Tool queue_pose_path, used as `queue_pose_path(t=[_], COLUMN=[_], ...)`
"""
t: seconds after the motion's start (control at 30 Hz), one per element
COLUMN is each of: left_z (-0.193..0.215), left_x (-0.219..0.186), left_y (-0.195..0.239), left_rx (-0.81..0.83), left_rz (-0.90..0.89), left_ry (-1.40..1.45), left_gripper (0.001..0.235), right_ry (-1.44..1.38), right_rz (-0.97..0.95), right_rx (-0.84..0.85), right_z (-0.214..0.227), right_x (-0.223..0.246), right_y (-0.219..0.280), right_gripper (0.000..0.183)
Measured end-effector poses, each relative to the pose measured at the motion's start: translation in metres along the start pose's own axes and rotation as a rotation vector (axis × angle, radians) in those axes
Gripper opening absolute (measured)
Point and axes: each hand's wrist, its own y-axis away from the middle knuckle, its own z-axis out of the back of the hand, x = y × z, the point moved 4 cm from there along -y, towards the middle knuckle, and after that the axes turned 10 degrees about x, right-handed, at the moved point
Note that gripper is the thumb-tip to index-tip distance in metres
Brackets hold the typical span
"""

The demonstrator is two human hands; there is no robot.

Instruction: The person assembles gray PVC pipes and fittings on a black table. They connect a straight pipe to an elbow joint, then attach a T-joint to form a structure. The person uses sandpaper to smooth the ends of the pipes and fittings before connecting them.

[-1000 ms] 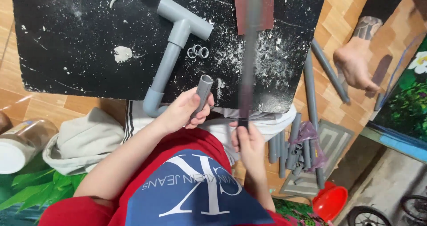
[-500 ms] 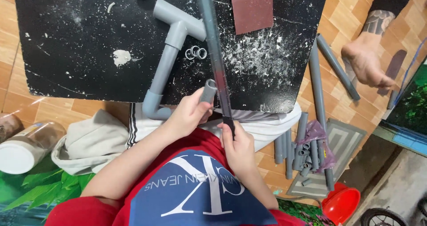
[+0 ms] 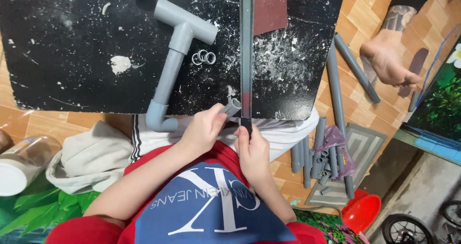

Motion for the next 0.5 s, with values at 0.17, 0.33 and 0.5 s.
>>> queue_pose_path(t=[0.17,0.33,0.5], left_z=[0.0,-0.017,-0.022], left_x=[-0.012,-0.015,-0.025], left_y=[-0.002,-0.008,-0.01], left_rx=[-0.025,-0.085,-0.08], left_rz=[0.008,0.06,0.093], left_ry=[0.06,0.369,0.556], left_gripper=[0.047,0.048,0.049], right_ry=[-0.024,-0.069,-0.11], right_rz=[0.015,0.041,0.043], right_rx=[-0.001,-0.041,-0.058], right_z=[-0.001,-0.004,-0.004], right_x=[0.004,0.013,0.012], right_y=[-0.002,-0.008,-0.01], right_gripper=[0.032,0.03,0.031])
